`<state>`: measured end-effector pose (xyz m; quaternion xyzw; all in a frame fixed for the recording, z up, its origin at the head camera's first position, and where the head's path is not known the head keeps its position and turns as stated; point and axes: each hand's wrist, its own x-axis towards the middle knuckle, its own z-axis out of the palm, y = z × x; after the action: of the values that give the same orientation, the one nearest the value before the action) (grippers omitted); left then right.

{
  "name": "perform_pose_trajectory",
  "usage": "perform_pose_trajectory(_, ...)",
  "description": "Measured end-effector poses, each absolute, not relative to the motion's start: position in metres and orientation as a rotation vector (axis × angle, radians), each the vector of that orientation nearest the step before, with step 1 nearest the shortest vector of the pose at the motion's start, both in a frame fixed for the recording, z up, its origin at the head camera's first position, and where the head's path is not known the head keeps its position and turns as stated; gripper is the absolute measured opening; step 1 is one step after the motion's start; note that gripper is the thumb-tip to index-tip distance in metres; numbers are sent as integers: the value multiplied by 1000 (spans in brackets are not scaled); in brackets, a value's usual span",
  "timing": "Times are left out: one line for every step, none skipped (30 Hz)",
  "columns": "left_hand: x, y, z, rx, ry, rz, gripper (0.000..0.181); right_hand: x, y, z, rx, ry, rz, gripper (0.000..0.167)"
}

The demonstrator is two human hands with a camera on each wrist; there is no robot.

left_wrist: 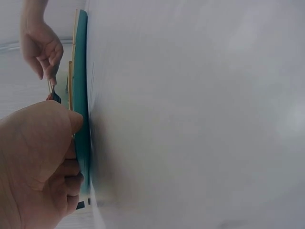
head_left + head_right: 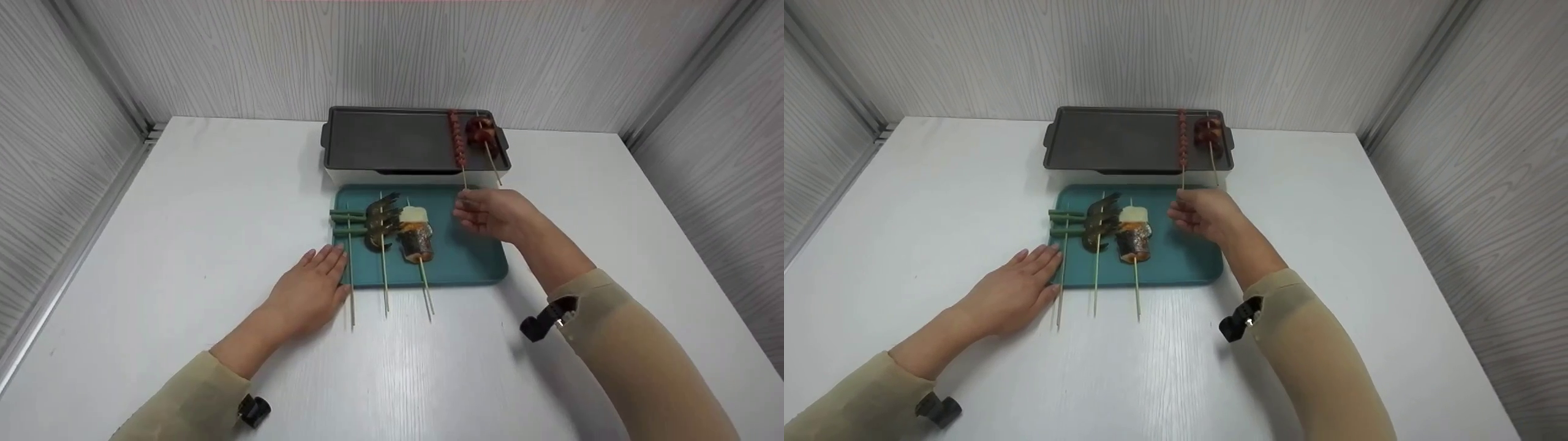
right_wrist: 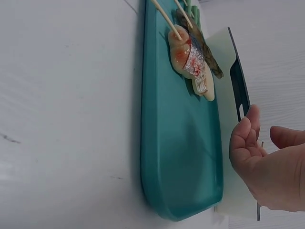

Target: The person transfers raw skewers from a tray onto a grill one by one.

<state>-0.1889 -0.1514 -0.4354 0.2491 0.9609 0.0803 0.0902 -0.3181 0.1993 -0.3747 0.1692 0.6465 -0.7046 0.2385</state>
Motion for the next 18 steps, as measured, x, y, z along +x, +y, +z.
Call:
perform_pose_trajectory(-189,-151,-435,741,2856,238,64,-315,200,-375,458,1773,-1924,45)
perform_pose_trajectory(-189,-151,-435,743,2856,236,64,-312,201,-375,445,1776,-1915,45)
perform_pose_trajectory(-189,-151,-435,745,2857,233,64,-309,202,-376,430,1779,-1907,45)
perform_pose_trajectory(-190,-152,-436,746,2860,234,63,-306,202,-376,412,1782,-1899,45)
perform_pose_trajectory(-190,-152,-435,747,2862,234,63,-303,202,-376,394,1787,-1893,46)
perform_pose_trajectory(-190,-152,-435,747,2863,232,63,-300,203,-376,375,1789,-1887,47)
perform_pose_trajectory(-190,-153,-435,746,2863,231,63,-296,203,-377,356,1791,-1880,48)
perform_pose_trajectory(-190,-153,-435,747,2864,230,63,-292,203,-377,342,1795,-1871,49)
perform_pose_trajectory(-190,-153,-435,746,2864,229,63,-288,204,-377,330,1796,-1865,50)
perform_pose_trajectory(-190,-153,-435,745,2863,230,63,-285,205,-377,316,1796,-1860,50)
perform_pose_trajectory(-190,-153,-435,743,2863,227,64,-281,206,-377,303,1796,-1852,50)
perform_pose_trajectory(-190,-153,-435,744,2862,225,64,-277,207,-377,290,1794,-1845,51)
perform_pose_trajectory(-190,-153,-435,745,2862,223,64,-273,208,-377,273,1795,-1836,51)
perform_pose_trajectory(-190,-152,-435,744,2861,221,64,-269,210,-377,253,1794,-1826,51)
perform_pose_trajectory(-190,-152,-435,743,2859,218,65,-265,211,-377,231,1795,-1816,52)
perform_pose_trajectory(-190,-152,-435,745,2860,215,64,-261,212,-377,211,1795,-1807,52)
perform_pose_trajectory(-190,-151,-435,746,2859,214,65,-257,214,-378,190,1796,-1796,52)
perform_pose_trajectory(-190,-151,-435,748,2858,214,65,-253,216,-378,168,1798,-1782,53)
